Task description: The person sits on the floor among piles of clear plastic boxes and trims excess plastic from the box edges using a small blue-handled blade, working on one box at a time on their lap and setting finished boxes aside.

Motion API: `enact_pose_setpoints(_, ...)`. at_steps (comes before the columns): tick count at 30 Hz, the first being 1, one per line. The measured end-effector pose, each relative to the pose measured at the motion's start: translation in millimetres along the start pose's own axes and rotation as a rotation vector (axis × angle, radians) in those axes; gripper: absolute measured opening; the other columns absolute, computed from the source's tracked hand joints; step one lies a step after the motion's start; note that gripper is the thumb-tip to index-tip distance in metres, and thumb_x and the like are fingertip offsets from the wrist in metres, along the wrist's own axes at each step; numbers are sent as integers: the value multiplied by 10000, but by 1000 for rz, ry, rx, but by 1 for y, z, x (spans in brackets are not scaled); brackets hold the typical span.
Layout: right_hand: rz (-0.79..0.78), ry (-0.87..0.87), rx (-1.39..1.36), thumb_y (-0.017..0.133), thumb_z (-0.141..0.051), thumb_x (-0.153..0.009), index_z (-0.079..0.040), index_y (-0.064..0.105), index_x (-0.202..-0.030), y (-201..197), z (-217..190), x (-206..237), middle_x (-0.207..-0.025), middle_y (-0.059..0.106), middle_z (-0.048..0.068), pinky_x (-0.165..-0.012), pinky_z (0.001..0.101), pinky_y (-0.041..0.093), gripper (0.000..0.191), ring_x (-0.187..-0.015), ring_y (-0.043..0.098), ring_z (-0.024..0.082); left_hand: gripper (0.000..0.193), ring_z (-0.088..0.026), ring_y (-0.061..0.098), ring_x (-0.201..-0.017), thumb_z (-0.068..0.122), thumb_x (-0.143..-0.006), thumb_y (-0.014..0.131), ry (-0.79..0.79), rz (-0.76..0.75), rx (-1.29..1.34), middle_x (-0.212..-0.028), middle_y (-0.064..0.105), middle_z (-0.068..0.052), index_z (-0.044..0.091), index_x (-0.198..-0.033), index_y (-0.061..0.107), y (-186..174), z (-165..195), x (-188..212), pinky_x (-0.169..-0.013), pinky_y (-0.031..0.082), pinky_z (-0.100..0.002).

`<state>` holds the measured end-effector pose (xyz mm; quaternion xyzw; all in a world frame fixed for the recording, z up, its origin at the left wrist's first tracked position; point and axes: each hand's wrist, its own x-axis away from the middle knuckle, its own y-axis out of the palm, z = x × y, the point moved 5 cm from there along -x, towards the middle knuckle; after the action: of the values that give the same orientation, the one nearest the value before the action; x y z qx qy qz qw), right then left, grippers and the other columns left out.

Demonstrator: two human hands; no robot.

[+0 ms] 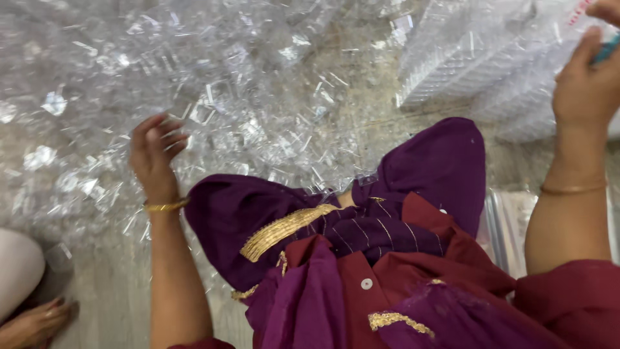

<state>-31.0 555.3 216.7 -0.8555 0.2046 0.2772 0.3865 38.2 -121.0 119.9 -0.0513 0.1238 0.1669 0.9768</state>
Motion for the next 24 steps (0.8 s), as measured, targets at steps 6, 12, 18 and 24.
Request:
enact_pose_setpoints(6, -132, 126, -581, 472, -48, -1246, 20, 538, -1356, 64, -51, 31, -1268, 638, 153, -577, 229, 543, 145, -1114, 738, 161, 445, -414, 623, -1216, 31, -919, 672, 236, -51, -1035, -1326, 642, -216, 5, -1352, 572, -57, 3, 147, -1056, 495, -471)
enact_pose_setpoints(12, -427, 505, -842, 531, -298, -1129, -34, 565, -1291, 160, -101, 71, -1232, 741, 162, -441, 190, 446, 311, -535, 580, 62, 904, -416, 98, -1540, 459, -851, 673, -135, -310, -1146, -1665, 186, -263, 26, -1557, 312, -31, -107, 271, -1155, 69, -666)
enact_pose_setpoints(18, -667, 816, -1091, 523, -308, -1084, -38, 581, -1276, 230, -88, 107, -1175, 761, 182, -421, 184, 389, 336, -537, 602, 91, 1008, -430, 22, -1549, 574, -854, 677, -95, -400, -1767, -1675, -31, -199, 159, -1618, 166, 2, -149, 294, -1121, 114, -703)
enact_pose_setpoints(24, -691, 1052, -1146, 512, -259, -1068, -15, 579, -1268, 260, -33, 142, -1109, 770, 206, -383, 185, 354, 323, -508, 583, 91, 1080, -522, 13, -1519, 537, -810, 743, -716, -134, -1392, -1638, -160, -216, 272, -1626, 86, 7, -132, 280, -1134, 192, -694)
